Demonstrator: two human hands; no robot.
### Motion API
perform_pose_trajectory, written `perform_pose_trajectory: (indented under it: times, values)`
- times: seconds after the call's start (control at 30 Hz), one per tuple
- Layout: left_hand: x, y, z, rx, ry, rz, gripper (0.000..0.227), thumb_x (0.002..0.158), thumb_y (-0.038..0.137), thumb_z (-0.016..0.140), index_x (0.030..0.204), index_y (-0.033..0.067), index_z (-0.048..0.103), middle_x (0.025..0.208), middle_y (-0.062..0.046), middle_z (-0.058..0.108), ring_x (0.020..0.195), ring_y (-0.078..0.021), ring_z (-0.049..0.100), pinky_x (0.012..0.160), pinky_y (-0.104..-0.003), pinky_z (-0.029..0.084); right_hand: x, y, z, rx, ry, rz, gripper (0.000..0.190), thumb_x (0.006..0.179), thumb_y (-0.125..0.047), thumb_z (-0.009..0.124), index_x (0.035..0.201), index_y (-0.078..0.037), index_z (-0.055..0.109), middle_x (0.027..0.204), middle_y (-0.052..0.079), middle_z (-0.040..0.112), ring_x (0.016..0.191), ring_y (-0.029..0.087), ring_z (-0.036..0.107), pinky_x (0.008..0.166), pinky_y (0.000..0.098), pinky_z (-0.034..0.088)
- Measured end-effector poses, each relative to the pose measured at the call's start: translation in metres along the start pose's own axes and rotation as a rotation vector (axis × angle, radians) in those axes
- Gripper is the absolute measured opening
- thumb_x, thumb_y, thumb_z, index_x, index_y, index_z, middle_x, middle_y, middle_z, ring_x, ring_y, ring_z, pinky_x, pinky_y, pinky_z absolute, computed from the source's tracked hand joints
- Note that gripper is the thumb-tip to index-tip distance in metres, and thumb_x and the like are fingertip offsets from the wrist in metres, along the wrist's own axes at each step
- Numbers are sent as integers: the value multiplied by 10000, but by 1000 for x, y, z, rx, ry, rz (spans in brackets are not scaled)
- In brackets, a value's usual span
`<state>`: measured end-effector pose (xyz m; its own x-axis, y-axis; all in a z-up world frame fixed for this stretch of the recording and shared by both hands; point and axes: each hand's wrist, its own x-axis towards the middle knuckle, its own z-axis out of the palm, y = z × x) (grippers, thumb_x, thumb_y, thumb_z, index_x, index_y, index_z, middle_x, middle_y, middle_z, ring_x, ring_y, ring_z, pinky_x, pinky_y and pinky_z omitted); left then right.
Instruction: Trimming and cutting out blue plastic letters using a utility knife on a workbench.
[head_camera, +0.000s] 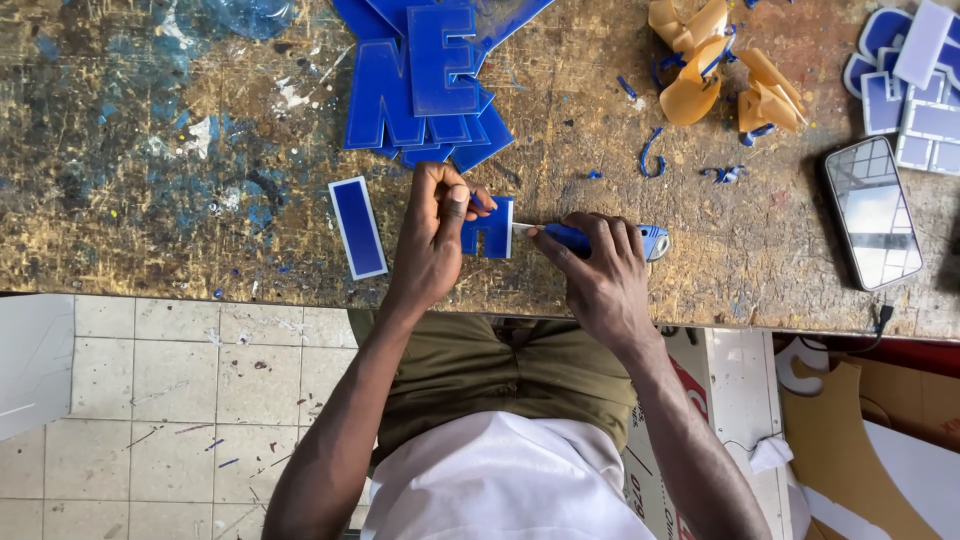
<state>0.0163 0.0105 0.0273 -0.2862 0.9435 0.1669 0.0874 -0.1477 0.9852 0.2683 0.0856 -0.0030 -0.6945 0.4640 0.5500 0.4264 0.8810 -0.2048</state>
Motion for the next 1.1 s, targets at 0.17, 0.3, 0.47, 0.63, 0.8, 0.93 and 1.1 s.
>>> perform_pose_trajectory:
  times: [0.17,0.3,0.47,0.63,0.8,0.93,1.1]
  values:
    - [-1,-2,0,10,-6,24,40,1229,100,482,1211,116,514,1188,-145,774,1111,-244,745,980,-415,588,5,-5,-7,-10,-26,38,521,1045,18,636,1448,-272,795,1278,185,675,1128,412,691,1010,545,512]
    - [1,1,0,77,-14,26,124,1187,20,535,1223,96,627,1106,-127,785,1015,-227,731,920,-401,581,15,-16,-14,-60,-118,105,540,1026,22,644,1457,-271,786,1278,167,662,1108,384,681,970,531,513]
    - [-3,-4,4,221,-33,51,232,1159,-10,522,1270,43,718,1044,-154,773,922,-255,718,853,-395,584,32,-33,-23,-109,-184,184,504,1014,37,664,1405,-245,810,1248,170,662,1075,383,682,912,521,517]
    - [-2,-10,12,435,-57,107,316,1113,-14,510,1283,-1,776,992,-166,747,906,-296,719,857,-419,578,36,-36,-25,-144,-243,231,522,1000,40,660,1398,-259,816,1234,160,649,1055,364,671,878,498,501]
    - [-4,-19,14,577,-91,200,327,1097,-6,519,1272,24,793,1003,-126,663,957,-315,695,878,-433,568,27,-29,-20,-114,-249,225,575,1000,15,655,1479,-279,776,1284,151,630,1115,383,651,889,512,504]
    - [-5,-19,14,586,-108,212,348,1095,1,513,1288,40,800,996,-98,643,955,-287,678,887,-422,549,29,-29,-22,-129,-256,222,570,1009,28,652,1472,-279,779,1272,149,627,1101,379,651,886,513,509]
    - [-2,-14,12,592,-115,228,366,1073,-35,504,1326,14,765,1004,-112,618,949,-323,661,886,-457,552,32,-27,-19,-131,-261,221,581,1008,34,643,1469,-295,771,1257,144,627,1087,373,657,880,507,516]
